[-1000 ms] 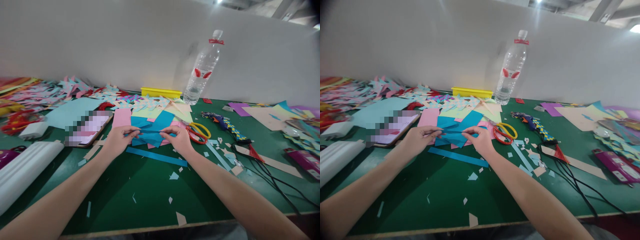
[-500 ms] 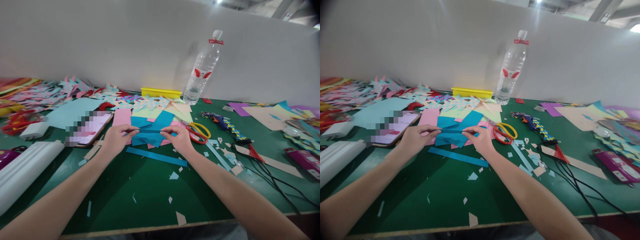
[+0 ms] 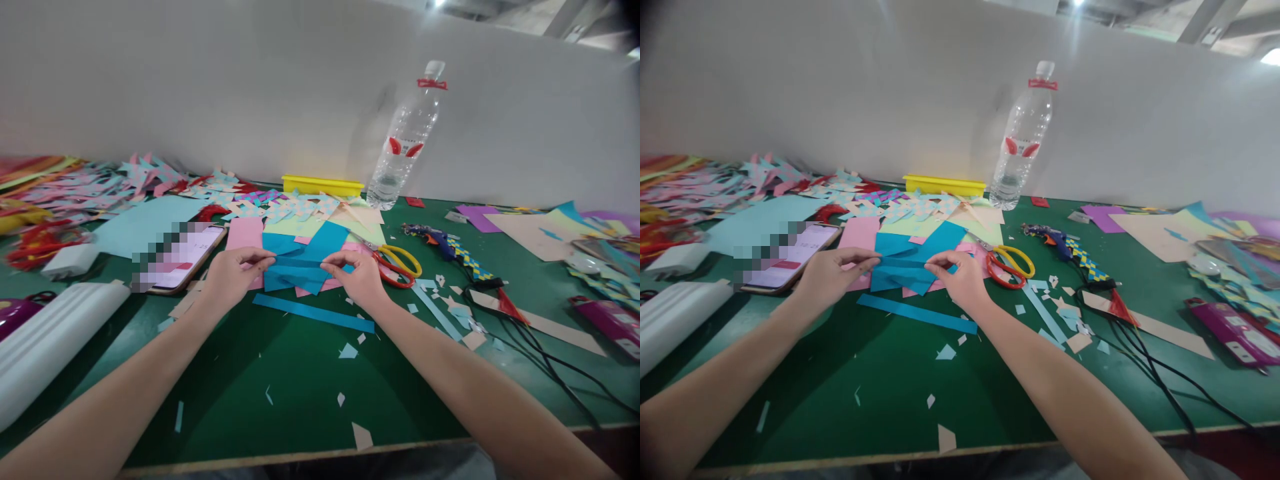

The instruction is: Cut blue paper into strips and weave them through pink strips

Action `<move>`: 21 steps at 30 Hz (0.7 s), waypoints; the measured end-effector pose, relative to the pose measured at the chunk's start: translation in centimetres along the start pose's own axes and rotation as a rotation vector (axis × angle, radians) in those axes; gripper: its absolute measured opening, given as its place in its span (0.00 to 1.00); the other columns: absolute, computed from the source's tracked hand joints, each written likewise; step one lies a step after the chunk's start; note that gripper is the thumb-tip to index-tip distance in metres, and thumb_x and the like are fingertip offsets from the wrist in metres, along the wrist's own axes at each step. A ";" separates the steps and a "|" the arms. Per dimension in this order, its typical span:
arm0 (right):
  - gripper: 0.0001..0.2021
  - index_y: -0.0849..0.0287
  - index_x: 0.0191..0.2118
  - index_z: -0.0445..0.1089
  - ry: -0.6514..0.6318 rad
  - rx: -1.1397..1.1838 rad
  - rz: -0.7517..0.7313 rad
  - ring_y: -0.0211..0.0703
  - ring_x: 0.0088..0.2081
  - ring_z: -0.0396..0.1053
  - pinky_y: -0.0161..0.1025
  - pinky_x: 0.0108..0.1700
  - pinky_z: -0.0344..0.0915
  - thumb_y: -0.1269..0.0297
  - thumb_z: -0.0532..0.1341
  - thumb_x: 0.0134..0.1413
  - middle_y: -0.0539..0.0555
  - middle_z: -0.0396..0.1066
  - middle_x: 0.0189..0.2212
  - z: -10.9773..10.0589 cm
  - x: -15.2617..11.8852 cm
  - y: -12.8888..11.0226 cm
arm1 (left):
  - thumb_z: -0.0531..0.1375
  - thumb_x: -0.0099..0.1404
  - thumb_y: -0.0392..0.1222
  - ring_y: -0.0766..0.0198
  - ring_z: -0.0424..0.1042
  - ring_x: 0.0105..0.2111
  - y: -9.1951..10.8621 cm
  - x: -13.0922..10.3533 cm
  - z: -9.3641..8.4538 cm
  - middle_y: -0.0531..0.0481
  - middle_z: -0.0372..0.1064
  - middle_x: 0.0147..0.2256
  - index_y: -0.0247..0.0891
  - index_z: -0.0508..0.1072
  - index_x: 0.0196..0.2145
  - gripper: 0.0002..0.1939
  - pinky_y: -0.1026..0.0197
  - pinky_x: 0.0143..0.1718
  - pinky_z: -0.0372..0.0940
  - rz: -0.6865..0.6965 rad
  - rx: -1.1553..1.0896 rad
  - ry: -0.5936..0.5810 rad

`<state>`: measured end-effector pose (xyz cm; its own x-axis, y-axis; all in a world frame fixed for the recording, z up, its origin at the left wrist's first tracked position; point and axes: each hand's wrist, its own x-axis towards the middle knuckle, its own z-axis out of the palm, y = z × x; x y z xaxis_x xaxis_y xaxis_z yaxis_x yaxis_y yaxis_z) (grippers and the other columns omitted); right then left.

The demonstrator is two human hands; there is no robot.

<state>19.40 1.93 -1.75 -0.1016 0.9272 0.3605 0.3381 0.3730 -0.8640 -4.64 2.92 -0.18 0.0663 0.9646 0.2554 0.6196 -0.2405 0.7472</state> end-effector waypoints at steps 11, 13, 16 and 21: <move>0.11 0.57 0.43 0.70 0.064 -0.202 -0.052 0.45 0.41 0.71 0.46 0.46 0.67 0.60 0.58 0.56 0.55 0.75 0.40 -0.5 0.2 0.0 | 0.60 0.56 0.51 0.57 0.74 0.35 -2.4 1.2 -0.4 0.46 0.76 0.33 0.37 0.75 0.43 0.20 0.60 0.39 0.67 -0.049 0.094 0.142; 0.12 0.56 0.44 0.70 0.012 -0.349 -0.124 0.47 0.44 0.70 0.51 0.52 0.62 0.59 0.60 0.55 0.55 0.75 0.42 -0.4 0.1 0.2 | 0.59 0.56 0.50 0.57 0.74 0.34 -2.8 1.3 -0.5 0.47 0.75 0.33 0.37 0.74 0.45 0.21 0.59 0.39 0.66 -0.033 0.155 0.167; 0.20 0.55 0.48 0.68 -0.105 -0.521 -0.217 0.52 0.53 0.65 0.56 0.60 0.51 0.52 0.63 0.51 0.56 0.71 0.50 -0.1 -0.3 0.4 | 0.57 0.58 0.50 0.57 0.74 0.34 -3.3 1.5 -0.6 0.47 0.75 0.34 0.39 0.73 0.45 0.20 0.58 0.40 0.64 -0.047 0.217 0.182; 0.29 0.57 0.51 0.67 -0.260 -0.614 -0.250 0.54 0.56 0.63 0.57 0.62 0.46 0.43 0.61 0.49 0.59 0.69 0.53 0.1 -0.8 0.2 | 0.56 0.59 0.45 0.55 0.72 0.43 -3.8 1.8 -0.2 0.46 0.73 0.42 0.40 0.69 0.48 0.19 0.56 0.44 0.63 -0.059 0.266 0.191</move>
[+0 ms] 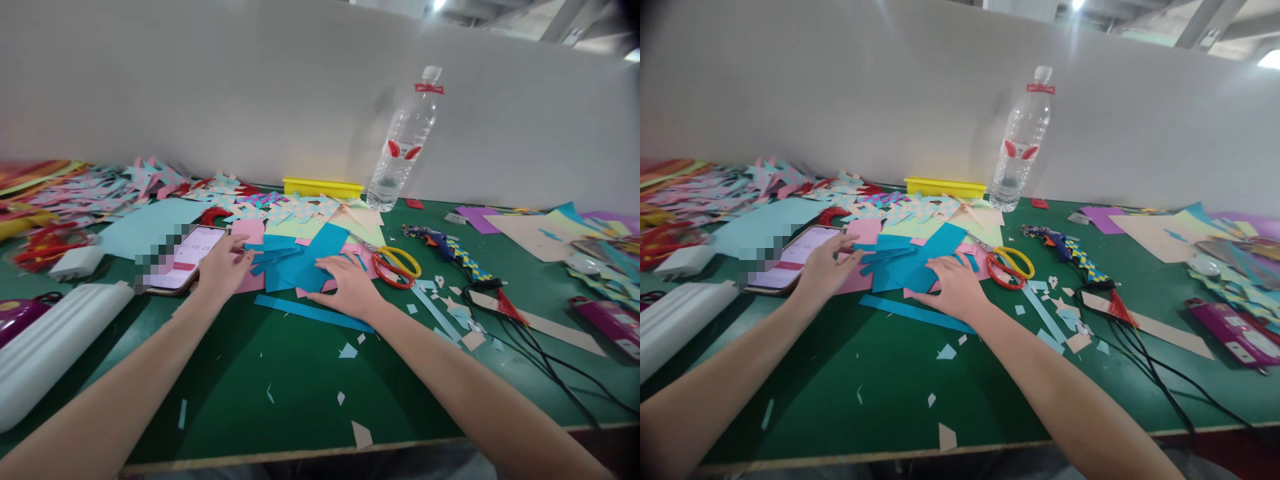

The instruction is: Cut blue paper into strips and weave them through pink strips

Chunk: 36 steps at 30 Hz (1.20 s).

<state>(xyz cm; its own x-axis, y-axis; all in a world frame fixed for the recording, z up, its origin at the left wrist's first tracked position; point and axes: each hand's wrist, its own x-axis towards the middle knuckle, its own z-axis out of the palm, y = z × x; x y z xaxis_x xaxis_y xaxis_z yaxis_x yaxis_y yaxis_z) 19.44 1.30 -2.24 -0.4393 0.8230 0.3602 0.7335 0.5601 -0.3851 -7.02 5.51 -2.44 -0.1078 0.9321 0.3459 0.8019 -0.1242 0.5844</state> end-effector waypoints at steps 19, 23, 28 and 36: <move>0.16 0.56 0.38 0.74 0.314 0.521 0.333 0.47 0.40 0.72 0.43 0.40 0.69 0.50 0.62 0.50 0.55 0.75 0.37 -3.6 1.8 0.5 | 0.50 0.65 0.43 0.52 0.63 0.53 0.9 -0.9 1.2 0.46 0.66 0.50 0.42 0.67 0.46 0.13 0.49 0.53 0.56 0.414 0.128 -0.014; 0.15 0.57 0.24 0.66 0.583 0.854 0.559 0.32 0.17 0.56 0.32 0.18 0.58 0.50 0.64 0.49 0.43 0.54 0.14 -4.3 3.7 2.7 | 0.49 0.66 0.43 0.52 0.64 0.51 1.2 -0.9 1.0 0.45 0.67 0.50 0.41 0.68 0.46 0.14 0.48 0.53 0.55 0.395 0.110 -0.058; 0.16 0.56 0.22 0.57 0.688 1.077 0.697 0.27 0.15 0.51 0.27 0.15 0.54 0.57 0.63 0.53 0.42 0.54 0.16 -4.8 7.2 6.7 | 0.49 0.67 0.43 0.52 0.66 0.49 1.1 -1.0 0.9 0.46 0.68 0.49 0.42 0.69 0.44 0.13 0.47 0.53 0.54 0.400 0.138 -0.100; 0.13 0.57 0.24 0.59 0.611 0.968 0.779 0.32 0.18 0.65 0.31 0.21 0.68 0.62 0.63 0.53 0.48 0.67 0.20 -3.7 10.5 10.8 | 0.49 0.66 0.42 0.54 0.66 0.49 1.3 -0.9 0.8 0.46 0.68 0.48 0.42 0.69 0.43 0.12 0.49 0.53 0.54 0.415 0.128 -0.101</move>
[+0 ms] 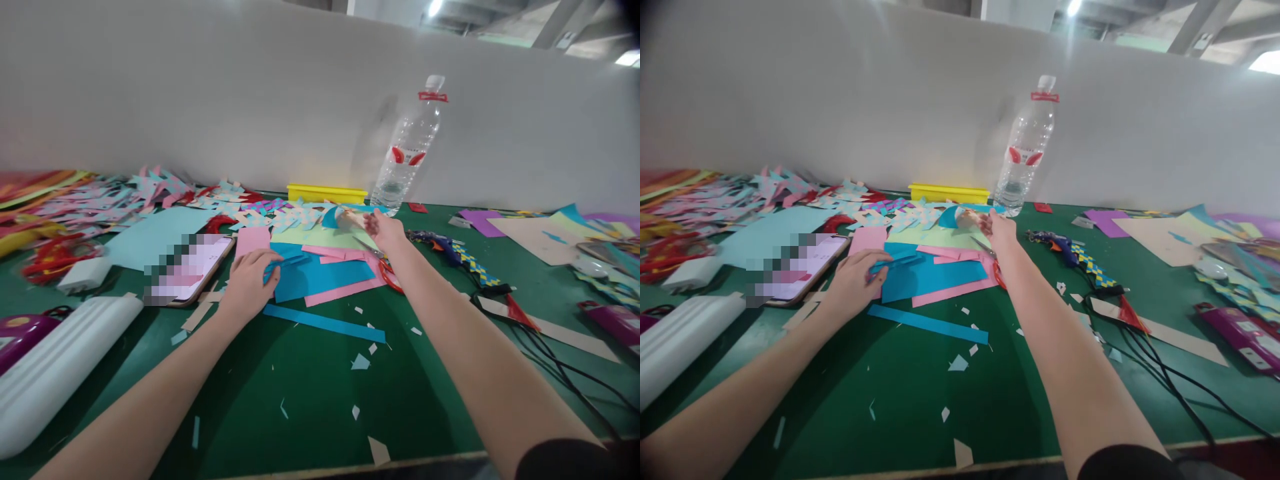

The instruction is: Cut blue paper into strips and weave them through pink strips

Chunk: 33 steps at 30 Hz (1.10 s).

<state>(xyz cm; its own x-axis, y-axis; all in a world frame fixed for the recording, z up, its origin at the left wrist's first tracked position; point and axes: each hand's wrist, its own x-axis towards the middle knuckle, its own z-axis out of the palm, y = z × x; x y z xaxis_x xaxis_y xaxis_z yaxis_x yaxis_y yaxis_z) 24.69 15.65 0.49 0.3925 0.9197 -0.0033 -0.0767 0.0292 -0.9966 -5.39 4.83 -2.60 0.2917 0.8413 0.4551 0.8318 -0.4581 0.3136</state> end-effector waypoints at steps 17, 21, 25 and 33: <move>0.16 0.59 0.46 0.72 -0.489 -1.013 -0.667 0.57 0.47 0.68 0.56 0.55 0.56 0.71 0.60 0.49 0.61 0.74 0.42 -3.0 -8.9 0.9 | 0.50 0.66 0.42 0.53 0.65 0.50 -0.3 -0.1 0.4 0.45 0.68 0.48 0.41 0.68 0.45 0.12 0.49 0.53 0.55 0.030 0.001 -0.059; 0.17 0.61 0.51 0.68 -0.480 -1.112 -0.734 0.57 0.46 0.68 0.58 0.54 0.57 0.69 0.58 0.53 0.61 0.73 0.43 -3.2 -9.9 1.8 | 0.50 0.66 0.43 0.51 0.64 0.50 -0.5 -0.2 0.5 0.43 0.67 0.49 0.40 0.67 0.47 0.14 0.48 0.52 0.56 0.004 0.017 -0.075; 0.17 0.57 0.52 0.66 -0.526 -1.142 -0.800 0.51 0.49 0.68 0.54 0.59 0.53 0.67 0.56 0.57 0.56 0.73 0.46 -3.4 -10.6 2.2 | 0.50 0.66 0.44 0.50 0.64 0.50 -0.8 -0.2 0.7 0.43 0.66 0.49 0.39 0.66 0.48 0.15 0.48 0.53 0.56 -0.009 0.027 -0.089; 0.24 0.57 0.56 0.61 -0.557 -1.145 -0.888 0.52 0.58 0.60 0.54 0.63 0.48 0.48 0.50 0.61 0.57 0.66 0.55 -3.2 -11.8 1.7 | 0.51 0.66 0.42 0.51 0.65 0.50 -0.6 -0.3 0.5 0.44 0.66 0.49 0.40 0.65 0.48 0.13 0.47 0.54 0.56 -0.017 0.044 -0.072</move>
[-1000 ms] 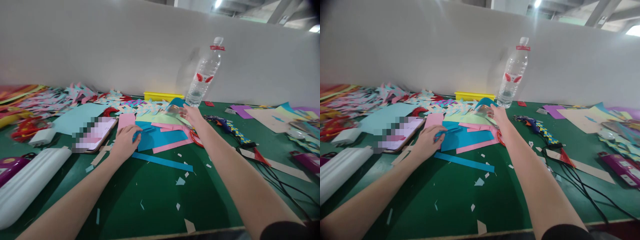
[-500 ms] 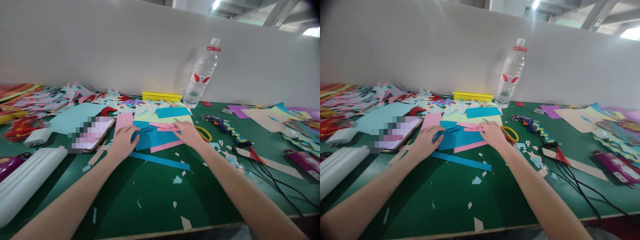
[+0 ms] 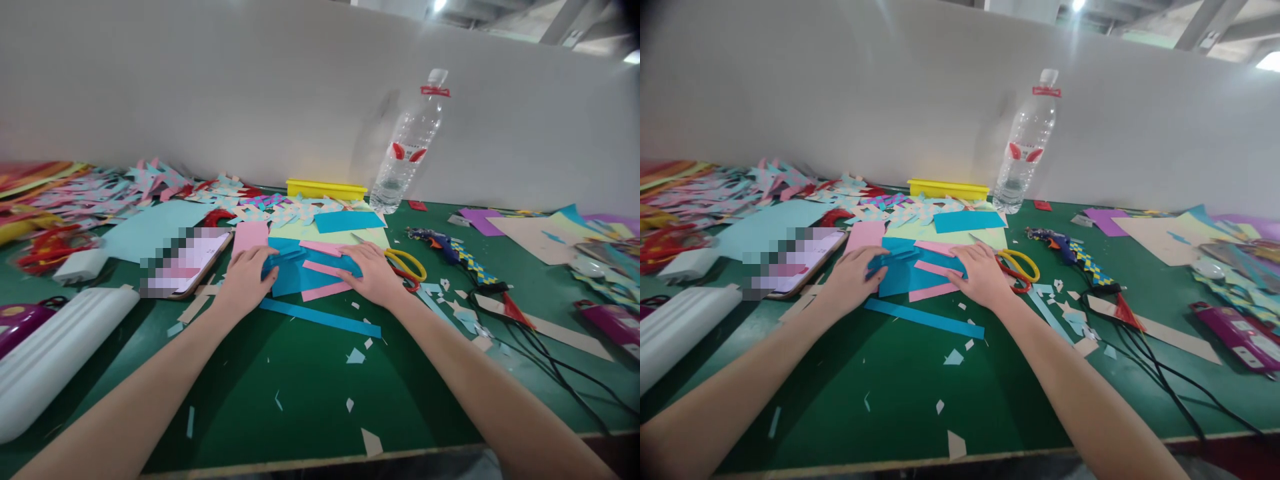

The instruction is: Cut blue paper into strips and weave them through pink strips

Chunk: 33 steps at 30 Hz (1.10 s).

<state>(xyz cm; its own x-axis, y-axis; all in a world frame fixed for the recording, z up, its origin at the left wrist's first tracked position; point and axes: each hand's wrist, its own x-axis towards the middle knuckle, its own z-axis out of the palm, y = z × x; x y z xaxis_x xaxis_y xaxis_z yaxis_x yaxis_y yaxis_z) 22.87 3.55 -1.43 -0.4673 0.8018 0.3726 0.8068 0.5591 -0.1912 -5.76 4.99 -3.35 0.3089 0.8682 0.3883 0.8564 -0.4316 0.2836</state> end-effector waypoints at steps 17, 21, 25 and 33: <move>0.19 0.55 0.54 0.64 0.051 -0.034 -0.056 0.47 0.56 0.63 0.55 0.66 0.38 0.55 0.47 0.64 0.54 0.70 0.51 0.1 0.1 0.5 | 0.53 0.64 0.40 0.52 0.64 0.51 -0.5 -0.1 0.4 0.45 0.67 0.50 0.41 0.66 0.48 0.14 0.47 0.53 0.56 0.049 0.014 0.008; 0.20 0.61 0.50 0.68 0.061 -0.157 0.076 0.52 0.54 0.65 0.59 0.65 0.36 0.55 0.47 0.64 0.60 0.72 0.48 0.7 0.0 1.1 | 0.53 0.64 0.42 0.51 0.64 0.51 -0.4 0.0 0.3 0.43 0.67 0.50 0.40 0.65 0.49 0.15 0.47 0.54 0.56 0.044 -0.001 -0.021; 0.19 0.58 0.44 0.71 0.033 -0.135 0.039 0.50 0.49 0.70 0.60 0.65 0.36 0.56 0.46 0.65 0.57 0.75 0.44 0.5 0.0 0.9 | 0.53 0.64 0.41 0.51 0.64 0.51 -0.3 0.0 0.2 0.43 0.66 0.50 0.39 0.65 0.48 0.15 0.47 0.54 0.55 0.049 0.007 -0.023; 0.14 0.54 0.47 0.68 0.155 -0.087 0.028 0.47 0.48 0.69 0.57 0.64 0.40 0.66 0.49 0.61 0.53 0.74 0.44 0.3 -0.1 1.0 | 0.53 0.64 0.41 0.52 0.63 0.52 -0.5 -0.1 0.4 0.43 0.66 0.50 0.39 0.65 0.48 0.15 0.47 0.55 0.54 0.051 0.021 -0.032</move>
<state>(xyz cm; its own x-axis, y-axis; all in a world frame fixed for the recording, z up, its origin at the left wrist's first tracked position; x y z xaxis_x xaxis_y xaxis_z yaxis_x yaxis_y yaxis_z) 23.64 4.10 -1.89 -0.3888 0.7708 0.5047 0.8499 0.5116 -0.1266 -6.01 5.23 -3.91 0.3655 0.8525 0.3737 0.8475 -0.4708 0.2451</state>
